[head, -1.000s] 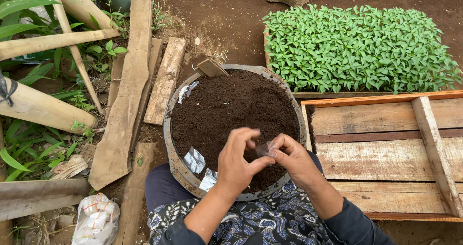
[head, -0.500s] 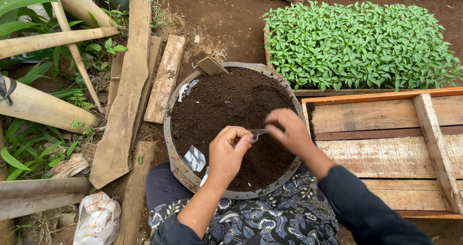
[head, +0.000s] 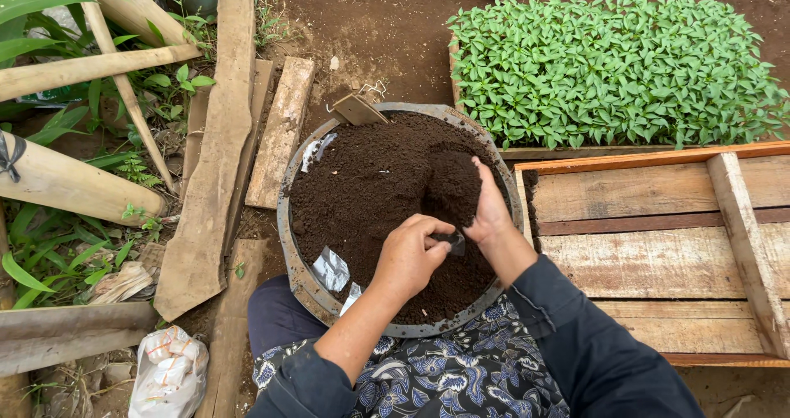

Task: The person scoops soil from a large basin and fills small transparent plastic seedling pouches by hand. They then place the filled pouches into a wooden tray next to them.

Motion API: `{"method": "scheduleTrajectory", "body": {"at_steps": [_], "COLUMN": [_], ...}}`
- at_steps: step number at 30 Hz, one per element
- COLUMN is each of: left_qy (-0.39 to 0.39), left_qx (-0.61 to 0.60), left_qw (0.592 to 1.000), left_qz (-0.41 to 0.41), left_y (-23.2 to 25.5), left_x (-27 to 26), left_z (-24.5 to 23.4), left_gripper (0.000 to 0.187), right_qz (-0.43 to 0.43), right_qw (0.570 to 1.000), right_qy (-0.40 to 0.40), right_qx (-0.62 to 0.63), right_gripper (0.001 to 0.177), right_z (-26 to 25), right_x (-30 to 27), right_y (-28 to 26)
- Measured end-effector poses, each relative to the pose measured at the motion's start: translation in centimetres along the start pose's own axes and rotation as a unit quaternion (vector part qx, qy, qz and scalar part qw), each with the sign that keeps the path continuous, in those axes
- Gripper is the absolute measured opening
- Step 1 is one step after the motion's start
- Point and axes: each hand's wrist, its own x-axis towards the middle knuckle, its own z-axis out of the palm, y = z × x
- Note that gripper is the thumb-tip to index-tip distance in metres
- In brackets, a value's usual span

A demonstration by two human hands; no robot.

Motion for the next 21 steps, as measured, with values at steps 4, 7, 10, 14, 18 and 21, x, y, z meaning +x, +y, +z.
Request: {"method": "scheduleTrajectory", "body": {"at_steps": [4, 7, 10, 14, 18, 21], "left_qy": [-0.023, -0.041, -0.047, -0.033, -0.024, 0.017], "left_qx": [0.095, 0.177, 0.197, 0.097, 0.001, -0.083], "left_qw": [0.995, 0.983, 0.979, 0.994, 0.993, 0.991], "left_qz": [0.029, 0.009, 0.000, -0.042, -0.116, -0.107], "left_y": [-0.3, -0.9, 0.0, 1.3, -0.7, -0.1], "left_x": [1.2, 2.0, 2.3, 2.4, 2.4, 2.5], "left_z": [1.3, 2.3, 2.3, 1.5, 2.2, 2.8], "left_gripper": [0.025, 0.028, 0.031, 0.027, 0.033, 0.035], "right_qz": [-0.025, -0.061, -0.168, -0.190, -0.152, -0.142], "right_qw": [0.999, 0.993, 0.956, 0.834, 0.603, 0.370], "right_qy": [-0.034, -0.035, -0.041, -0.180, -0.196, -0.170], "right_qx": [-0.007, -0.096, -0.239, -0.486, -0.758, -0.902], "right_gripper": [0.042, 0.034, 0.021, 0.032, 0.020, 0.034], "right_z": [3.4, 3.8, 2.6, 4.8, 7.4, 6.9], "right_x": [-3.6, -4.5, -4.1, -7.7, -13.1, -13.0], "right_y": [-1.7, -1.8, -2.3, -4.8, -7.9, -7.0]}}
